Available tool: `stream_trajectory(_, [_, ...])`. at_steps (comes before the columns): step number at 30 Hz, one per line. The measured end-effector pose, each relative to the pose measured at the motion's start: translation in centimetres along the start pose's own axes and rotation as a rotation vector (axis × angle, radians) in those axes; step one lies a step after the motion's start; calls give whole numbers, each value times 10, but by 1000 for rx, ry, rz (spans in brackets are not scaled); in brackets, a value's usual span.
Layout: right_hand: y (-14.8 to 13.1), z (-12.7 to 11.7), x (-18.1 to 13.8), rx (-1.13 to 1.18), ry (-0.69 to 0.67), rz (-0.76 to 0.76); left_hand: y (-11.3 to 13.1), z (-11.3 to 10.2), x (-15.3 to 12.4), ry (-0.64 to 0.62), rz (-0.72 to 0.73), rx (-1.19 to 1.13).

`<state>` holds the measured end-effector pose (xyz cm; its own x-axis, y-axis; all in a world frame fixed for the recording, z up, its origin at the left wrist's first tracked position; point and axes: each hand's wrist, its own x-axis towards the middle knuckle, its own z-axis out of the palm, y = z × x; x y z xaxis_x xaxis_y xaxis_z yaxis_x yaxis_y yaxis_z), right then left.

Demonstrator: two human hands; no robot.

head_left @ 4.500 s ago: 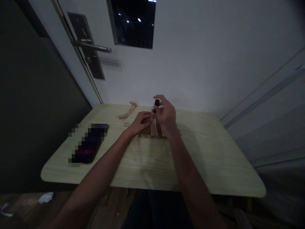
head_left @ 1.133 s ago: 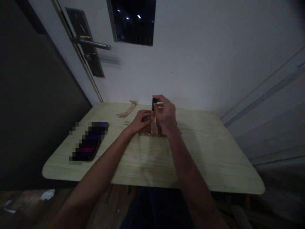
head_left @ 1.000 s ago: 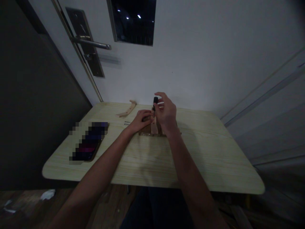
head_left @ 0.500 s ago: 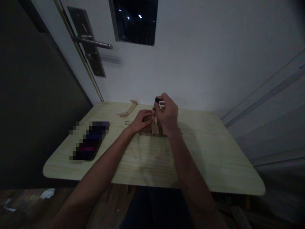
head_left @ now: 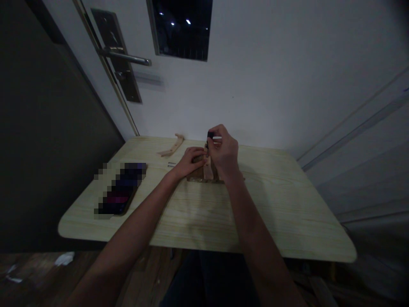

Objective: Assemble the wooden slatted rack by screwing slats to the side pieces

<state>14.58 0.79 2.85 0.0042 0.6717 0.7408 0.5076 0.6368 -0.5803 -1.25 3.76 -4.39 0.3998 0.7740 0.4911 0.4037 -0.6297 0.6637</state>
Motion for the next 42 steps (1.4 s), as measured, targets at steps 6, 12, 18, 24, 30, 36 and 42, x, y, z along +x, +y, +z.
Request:
stream_trajectory(6, [3, 0, 0, -62, -45, 23, 0, 0, 0, -4, -18, 28])
stream_trajectory(12, [6, 1, 0, -120, -39, -4, 0, 1, 0, 3, -25, 40])
stream_trajectory(18, [6, 1, 0, -188, 10, 41, 0, 0, 1, -12, -26, 45])
stream_trajectory(24, [12, 5, -2, -116, -12, 1, 0, -1, 0, -11, -29, 32])
stream_trajectory(30, [7, -1, -2, -135, -56, 5, 1, 0, 0, -4, -16, 32])
stream_trajectory(36, [7, -3, -2, -169, -71, 13, 6, -2, 1, -19, 6, 35])
stream_trajectory(42, [11, 3, -3, -88, -48, -13, 8, -2, 2, -12, 6, 24])
